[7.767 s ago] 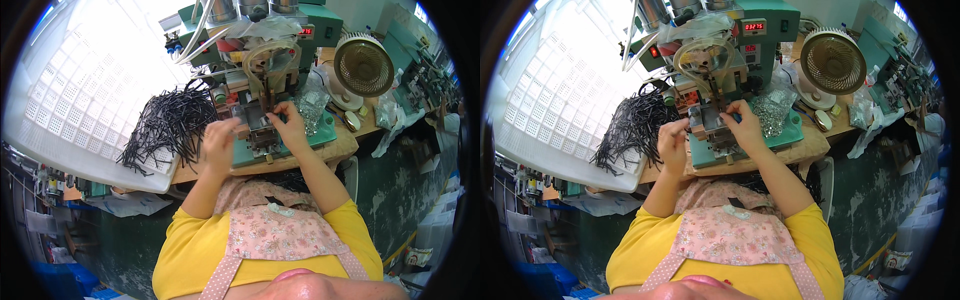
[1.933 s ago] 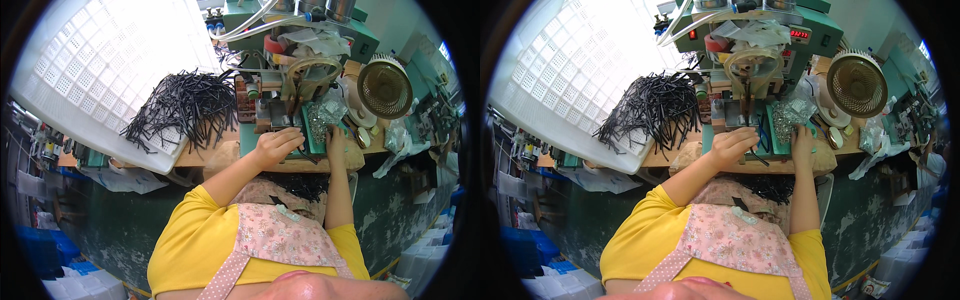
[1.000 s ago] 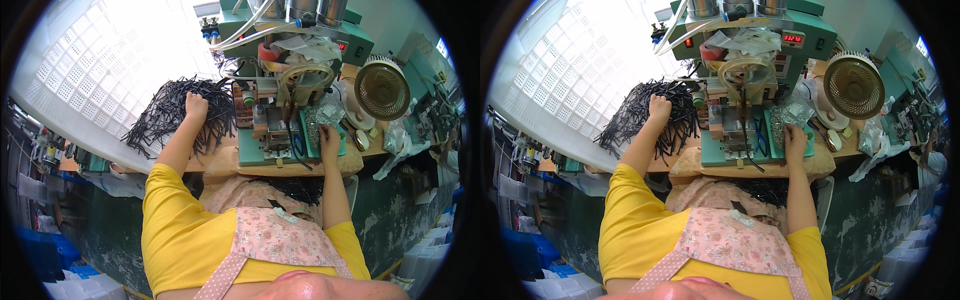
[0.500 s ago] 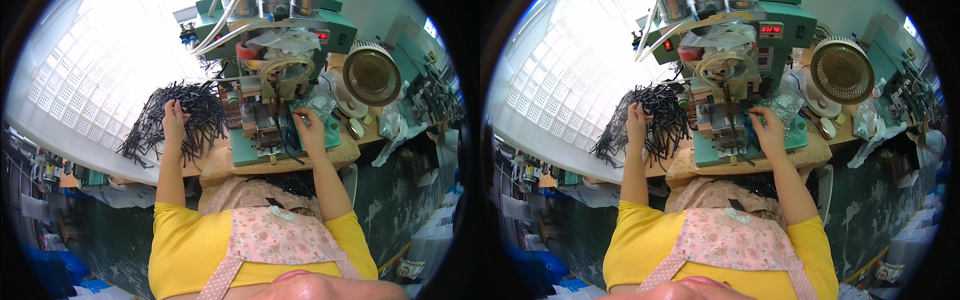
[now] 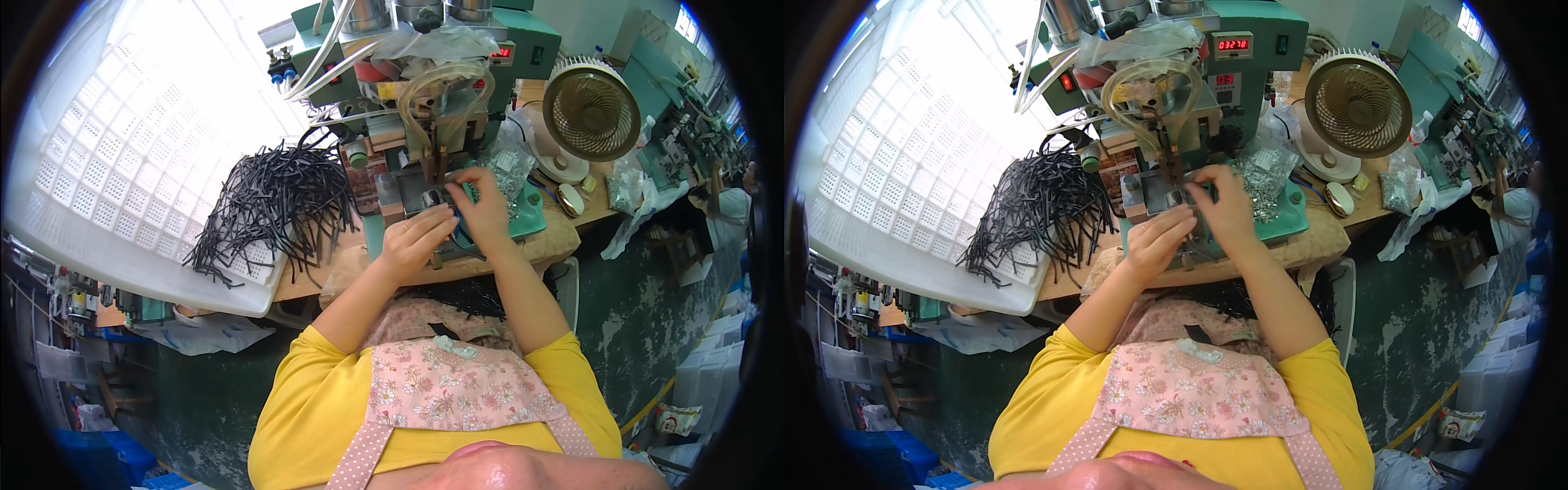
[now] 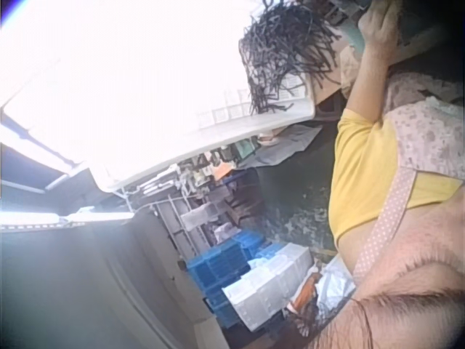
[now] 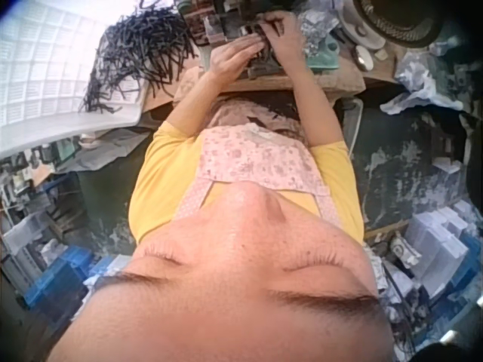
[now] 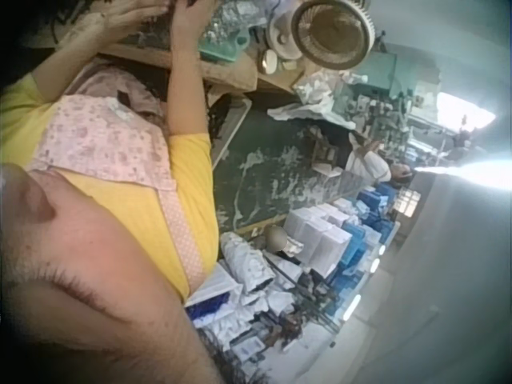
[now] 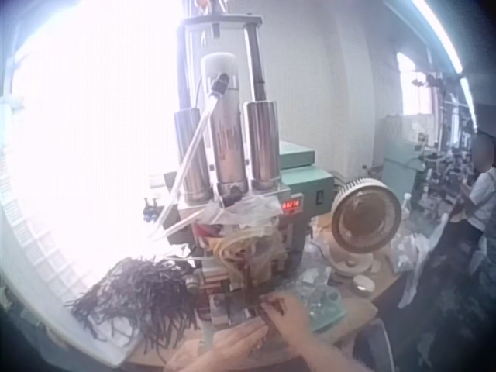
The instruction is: The person repeatedly picks small metallic components and black plastic pieces from a tray and inserts them into a machine fixture. The person operates the machine to process each piece and places the finished items into a white basket.
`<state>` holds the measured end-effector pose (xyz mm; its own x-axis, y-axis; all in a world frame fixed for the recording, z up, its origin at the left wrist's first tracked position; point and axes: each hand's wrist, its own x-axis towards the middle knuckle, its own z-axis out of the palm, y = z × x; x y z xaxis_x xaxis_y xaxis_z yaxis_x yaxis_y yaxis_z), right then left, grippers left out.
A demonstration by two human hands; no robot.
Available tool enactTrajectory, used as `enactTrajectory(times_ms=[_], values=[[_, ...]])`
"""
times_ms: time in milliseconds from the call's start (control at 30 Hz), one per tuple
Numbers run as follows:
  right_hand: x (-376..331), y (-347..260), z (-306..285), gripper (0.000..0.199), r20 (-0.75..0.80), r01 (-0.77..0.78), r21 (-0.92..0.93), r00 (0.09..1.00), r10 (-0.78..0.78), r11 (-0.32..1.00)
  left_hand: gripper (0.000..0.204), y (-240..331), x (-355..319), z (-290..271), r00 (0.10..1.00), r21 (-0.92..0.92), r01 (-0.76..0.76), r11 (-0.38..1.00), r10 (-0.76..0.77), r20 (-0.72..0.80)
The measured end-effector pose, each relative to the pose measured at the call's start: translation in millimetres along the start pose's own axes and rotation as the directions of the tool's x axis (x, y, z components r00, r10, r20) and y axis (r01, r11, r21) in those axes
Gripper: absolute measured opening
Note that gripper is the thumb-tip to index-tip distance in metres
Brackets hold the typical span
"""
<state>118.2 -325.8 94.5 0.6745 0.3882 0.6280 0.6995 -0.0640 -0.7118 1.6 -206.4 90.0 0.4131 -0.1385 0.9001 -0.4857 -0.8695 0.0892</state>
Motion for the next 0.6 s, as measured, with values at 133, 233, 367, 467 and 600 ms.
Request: enactTrajectory(times_ms=[133, 233, 367, 467, 600], values=[[0, 52, -51, 0.016, -0.224, -0.022, -0.163, 0.975, -0.015, 0.986, 0.028, -7, -6, 9, 0.999, 0.015, -0.032, 0.999, 0.032, -0.015], [-17, 98, -85, 0.017, -0.032, -0.129, -0.311, 0.992, 0.125, 0.942, 0.028, -9, -11, 12, 0.998, 0.0, -0.044, 0.999, 0.044, -0.038], [-46, 128, -95, 0.017, 0.174, -0.008, -0.516, 0.978, 0.114, 0.857, 0.026, -10, -13, 13, 0.999, -0.023, -0.027, 0.999, 0.026, -0.046], [-50, 133, -85, 0.018, 0.179, -0.041, -0.578, 0.968, 0.176, 0.815, 0.028, -7, -14, 13, 0.998, -0.021, -0.004, 1.0, 0.003, -0.064], [-43, 131, -72, 0.02, 0.127, -0.074, -0.523, 0.978, 0.164, 0.849, 0.034, 3, -22, 12, 0.995, -0.056, 0.096, 0.994, -0.098, -0.027]])
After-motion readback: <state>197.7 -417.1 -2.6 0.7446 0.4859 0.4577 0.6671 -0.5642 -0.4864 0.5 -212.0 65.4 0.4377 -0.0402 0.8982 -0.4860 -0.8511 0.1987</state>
